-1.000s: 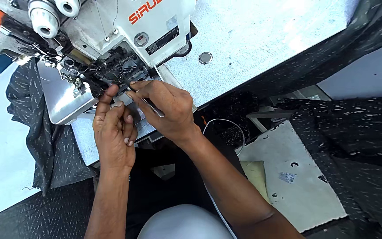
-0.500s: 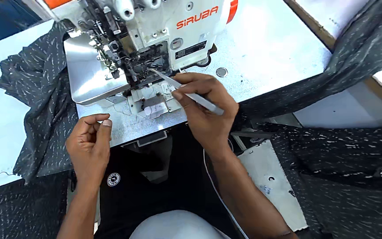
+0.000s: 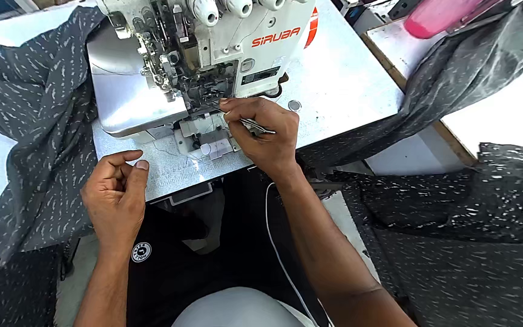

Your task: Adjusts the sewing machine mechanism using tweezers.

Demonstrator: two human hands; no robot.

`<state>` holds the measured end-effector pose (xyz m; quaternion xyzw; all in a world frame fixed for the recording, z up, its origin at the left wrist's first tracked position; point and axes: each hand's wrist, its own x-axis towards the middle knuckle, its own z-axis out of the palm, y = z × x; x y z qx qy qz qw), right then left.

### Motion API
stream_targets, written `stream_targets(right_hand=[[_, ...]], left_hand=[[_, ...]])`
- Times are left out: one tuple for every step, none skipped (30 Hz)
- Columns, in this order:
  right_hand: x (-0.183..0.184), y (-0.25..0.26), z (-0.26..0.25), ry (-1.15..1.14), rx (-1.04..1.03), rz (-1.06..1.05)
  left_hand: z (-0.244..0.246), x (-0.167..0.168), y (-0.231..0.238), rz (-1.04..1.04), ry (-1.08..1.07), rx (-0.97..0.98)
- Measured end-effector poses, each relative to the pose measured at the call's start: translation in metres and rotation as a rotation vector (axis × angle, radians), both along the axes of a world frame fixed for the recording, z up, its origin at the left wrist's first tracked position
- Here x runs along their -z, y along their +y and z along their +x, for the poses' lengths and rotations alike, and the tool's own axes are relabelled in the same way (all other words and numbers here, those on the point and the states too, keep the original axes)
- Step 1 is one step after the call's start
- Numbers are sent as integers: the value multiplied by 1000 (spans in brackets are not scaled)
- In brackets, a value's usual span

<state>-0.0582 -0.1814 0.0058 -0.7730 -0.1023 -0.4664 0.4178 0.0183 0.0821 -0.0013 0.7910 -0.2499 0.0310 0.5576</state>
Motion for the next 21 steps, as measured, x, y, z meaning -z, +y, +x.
stream_targets(right_hand=[[0,1,1,2,-2,-2],[0,1,2,6,-5,-3],[0,1,2,12,-6,-2],[0,1,2,18,-6,0],[0,1,3,24,-5,2],[1,1,3,26,-7,6],[1,1,4,26,-10,9],[1,1,5,28,-12,11],[1,1,5,28,-14,13],[1,2,6,27,-10,15],[2,2,7,21,-2,16],[2,2,7,11,8,22],[2,2,7,-2,14,35],[3,3,6,-17,13,60],[3,3,4,-31,7,97],[3,3,1,-42,0,145],[2,3,-3,-55,-17,208],[1,4,-7,-68,-40,284],[-2,5,-13,-79,-75,368],[-4,6,-20,-93,-120,462],[-5,7,-26,-113,-174,562]], left_hand=[[0,0,0,5,1,-3],[-1,0,-1,10,-2,-4],[-1,0,-1,9,-4,-4],[-1,0,-1,10,-8,-3],[-1,0,-1,11,-11,-2],[0,1,-2,13,-14,-4],[0,1,-2,16,-18,-6],[0,1,-2,18,-23,-9],[-1,1,-2,19,-27,-10],[-1,1,-3,19,-31,-12],[-1,1,-3,19,-33,-13],[0,1,-3,21,-33,-12],[0,1,-3,22,-32,-14],[0,1,-3,24,-26,-14],[0,1,-2,24,-19,-14],[-1,1,-2,22,-14,-16],[0,1,-2,17,-11,-14],[0,2,-1,6,-9,-7],[1,3,0,-6,-11,2],[1,4,1,-20,-17,13],[1,4,1,-37,-26,26]])
